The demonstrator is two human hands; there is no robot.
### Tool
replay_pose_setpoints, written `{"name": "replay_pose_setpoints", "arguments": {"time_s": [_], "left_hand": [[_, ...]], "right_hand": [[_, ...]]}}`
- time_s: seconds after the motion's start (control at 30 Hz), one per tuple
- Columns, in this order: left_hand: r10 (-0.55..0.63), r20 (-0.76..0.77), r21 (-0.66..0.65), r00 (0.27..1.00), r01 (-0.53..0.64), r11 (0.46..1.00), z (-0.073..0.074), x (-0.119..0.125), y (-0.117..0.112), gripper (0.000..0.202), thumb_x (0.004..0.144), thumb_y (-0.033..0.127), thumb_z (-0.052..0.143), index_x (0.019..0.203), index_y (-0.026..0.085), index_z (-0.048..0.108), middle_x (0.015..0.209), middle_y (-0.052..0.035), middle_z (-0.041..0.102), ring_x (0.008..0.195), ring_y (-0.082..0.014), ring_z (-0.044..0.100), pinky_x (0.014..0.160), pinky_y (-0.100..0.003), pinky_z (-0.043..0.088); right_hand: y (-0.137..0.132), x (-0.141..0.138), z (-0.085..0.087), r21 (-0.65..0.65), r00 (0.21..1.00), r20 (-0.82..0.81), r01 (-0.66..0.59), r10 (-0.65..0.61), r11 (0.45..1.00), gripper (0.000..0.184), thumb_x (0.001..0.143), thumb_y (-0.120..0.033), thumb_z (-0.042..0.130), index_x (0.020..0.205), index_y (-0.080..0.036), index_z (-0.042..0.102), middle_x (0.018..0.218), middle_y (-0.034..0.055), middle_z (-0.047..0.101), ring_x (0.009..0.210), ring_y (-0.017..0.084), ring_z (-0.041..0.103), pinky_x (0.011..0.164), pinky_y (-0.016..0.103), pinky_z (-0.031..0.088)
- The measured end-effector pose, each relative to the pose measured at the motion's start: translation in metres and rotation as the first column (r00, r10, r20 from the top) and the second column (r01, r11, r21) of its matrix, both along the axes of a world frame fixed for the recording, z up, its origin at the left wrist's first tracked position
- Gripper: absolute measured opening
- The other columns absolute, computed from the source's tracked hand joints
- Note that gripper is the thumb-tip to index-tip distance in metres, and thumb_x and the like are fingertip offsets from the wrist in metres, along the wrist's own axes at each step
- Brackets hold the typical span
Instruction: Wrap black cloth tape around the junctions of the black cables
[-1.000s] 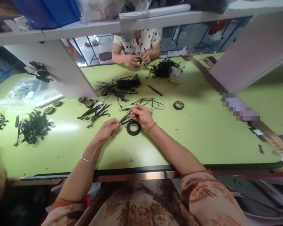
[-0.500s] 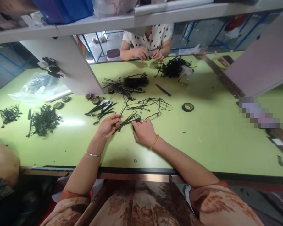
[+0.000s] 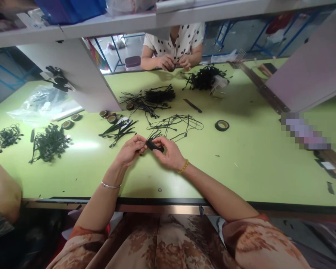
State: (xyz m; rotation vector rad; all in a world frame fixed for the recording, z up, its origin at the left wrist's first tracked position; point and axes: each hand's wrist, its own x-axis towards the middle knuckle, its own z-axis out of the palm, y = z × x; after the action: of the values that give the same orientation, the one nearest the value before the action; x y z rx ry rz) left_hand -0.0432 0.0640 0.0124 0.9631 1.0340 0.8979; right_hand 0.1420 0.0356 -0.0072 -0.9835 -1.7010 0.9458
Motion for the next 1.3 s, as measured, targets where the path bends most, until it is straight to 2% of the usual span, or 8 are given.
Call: {"name": "replay_pose_setpoints", "arguments": {"time_s": [0.47,0.63,0.77,0.9,1.07,1.17,1.23,1.3], "left_hand": [[0.016,-0.137,0.145,0.99,0.004,0.989,-0.003,0.005,-0.006,0.012,0.067,0.014,0.058,0.077,0.017,0.053,0.061,0.003,0.06,0.053,-0.0066,0.044,0.053,-0.02,0.031],[0.031,-0.188,0.192,0.982,0.006,0.981,-0.006,0.006,-0.007,0.008,0.072,0.022,0.058,0.076,0.018,0.052,0.064,0.0026,0.06,0.055,-0.0078,0.045,0.054,-0.022,0.033],[0.025,-0.272,0.27,0.962,0.051,0.961,-0.006,0.006,-0.009,0.019,0.075,0.031,0.066,0.076,0.018,0.053,0.063,0.0046,0.055,0.057,-0.008,0.045,0.056,-0.022,0.033],[0.056,-0.31,0.303,0.949,0.042,0.952,-0.009,0.006,-0.009,0.023,0.076,0.035,0.068,0.076,0.018,0.052,0.064,0.0043,0.054,0.059,-0.0085,0.046,0.058,-0.023,0.035],[0.077,-0.235,0.312,0.969,0.0,0.95,-0.013,0.008,-0.008,0.024,0.078,0.037,0.065,0.074,0.018,0.052,0.063,0.0042,0.052,0.06,-0.0089,0.045,0.059,-0.024,0.034],[0.064,-0.168,0.282,0.984,-0.014,0.959,-0.01,0.01,-0.009,0.023,0.077,0.036,0.065,0.071,0.018,0.051,0.058,0.0055,0.048,0.057,-0.0082,0.042,0.058,-0.023,0.032],[0.059,-0.159,0.281,0.986,-0.012,0.96,-0.008,0.011,-0.01,0.023,0.075,0.034,0.065,0.069,0.018,0.051,0.056,0.0062,0.047,0.055,-0.0076,0.04,0.057,-0.023,0.031],[0.048,-0.159,0.294,0.986,0.001,0.956,-0.005,0.012,-0.012,0.024,0.074,0.034,0.067,0.068,0.018,0.05,0.055,0.0066,0.046,0.053,-0.0071,0.039,0.056,-0.022,0.031]], "right_hand": [[0.002,-0.004,-0.005,0.033,0.998,0.007,0.056,-0.057,0.998,0.018,0.084,-0.025,0.062,0.101,-0.018,0.061,0.094,0.0069,0.071,0.084,0.019,0.068,0.076,0.036,0.054],[0.001,-0.004,-0.006,0.015,0.998,-0.007,0.06,-0.059,0.998,0.018,0.084,-0.024,0.062,0.101,-0.019,0.061,0.094,0.0065,0.072,0.083,0.019,0.069,0.075,0.035,0.055],[0.001,-0.003,-0.007,0.032,0.996,0.031,0.077,-0.078,0.997,0.018,0.083,-0.023,0.063,0.1,-0.019,0.061,0.093,0.0073,0.072,0.083,0.02,0.068,0.076,0.037,0.055],[0.001,-0.003,-0.008,0.026,0.995,0.042,0.085,-0.086,0.996,0.018,0.081,-0.023,0.063,0.099,-0.019,0.061,0.091,0.007,0.071,0.081,0.02,0.068,0.075,0.037,0.054],[0.0,-0.006,-0.007,-0.059,0.998,-0.024,0.055,-0.056,0.997,0.027,0.079,-0.023,0.066,0.104,-0.019,0.055,0.097,0.0076,0.072,0.089,0.021,0.069,0.083,0.039,0.052],[0.002,-0.006,-0.008,-0.164,0.991,-0.131,-0.015,-0.007,0.986,0.037,0.076,-0.022,0.068,0.109,-0.02,0.052,0.093,0.0046,0.073,0.086,0.019,0.067,0.08,0.036,0.051],[0.005,-0.003,-0.009,-0.294,0.953,-0.3,-0.141,0.049,0.945,0.048,0.071,-0.02,0.069,0.115,-0.02,0.052,0.091,0.0034,0.073,0.083,0.018,0.066,0.073,0.032,0.051],[0.008,0.001,-0.011,-0.423,0.867,-0.497,-0.282,0.04,0.861,0.055,0.067,-0.016,0.067,0.12,-0.021,0.053,0.094,0.0037,0.074,0.081,0.018,0.067,0.063,0.027,0.05]]}}
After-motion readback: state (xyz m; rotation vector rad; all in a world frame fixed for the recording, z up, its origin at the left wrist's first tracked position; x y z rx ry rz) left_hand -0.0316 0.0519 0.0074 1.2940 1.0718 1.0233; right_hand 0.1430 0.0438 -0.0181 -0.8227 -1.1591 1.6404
